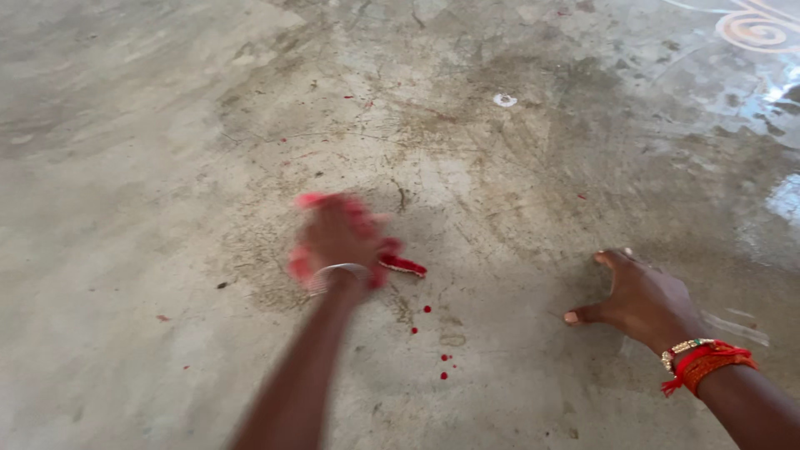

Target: The person scrubs the floor with a red cloth, occasionally dipping it into a bucket of red liquid to clean the surface.

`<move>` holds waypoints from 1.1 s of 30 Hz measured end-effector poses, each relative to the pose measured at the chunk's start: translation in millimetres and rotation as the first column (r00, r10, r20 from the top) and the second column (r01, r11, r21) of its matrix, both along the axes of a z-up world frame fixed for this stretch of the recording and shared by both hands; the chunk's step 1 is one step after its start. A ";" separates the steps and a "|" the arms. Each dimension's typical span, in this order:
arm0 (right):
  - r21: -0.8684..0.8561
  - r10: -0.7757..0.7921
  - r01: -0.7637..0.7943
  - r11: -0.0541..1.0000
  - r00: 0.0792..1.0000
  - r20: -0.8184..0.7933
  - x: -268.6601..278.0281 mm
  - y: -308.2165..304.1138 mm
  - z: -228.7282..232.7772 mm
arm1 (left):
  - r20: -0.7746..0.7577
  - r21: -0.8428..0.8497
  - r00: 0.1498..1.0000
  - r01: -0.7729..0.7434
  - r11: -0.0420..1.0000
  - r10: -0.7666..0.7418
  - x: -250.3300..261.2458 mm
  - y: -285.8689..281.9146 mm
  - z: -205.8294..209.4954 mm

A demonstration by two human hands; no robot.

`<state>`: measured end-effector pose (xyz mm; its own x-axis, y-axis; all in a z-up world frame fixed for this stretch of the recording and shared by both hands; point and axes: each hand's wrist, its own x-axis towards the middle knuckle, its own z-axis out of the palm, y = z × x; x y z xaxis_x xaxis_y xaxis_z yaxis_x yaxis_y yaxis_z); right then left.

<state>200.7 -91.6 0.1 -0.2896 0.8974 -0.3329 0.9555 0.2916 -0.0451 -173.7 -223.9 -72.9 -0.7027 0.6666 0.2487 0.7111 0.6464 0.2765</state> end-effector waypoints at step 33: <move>-0.221 0.175 -0.166 0.961 0.984 0.024 -23.5 -29.2 43.4 | 0.125 0.427 0.867 0.392 0.814 -0.483 153.5 57.9 1.1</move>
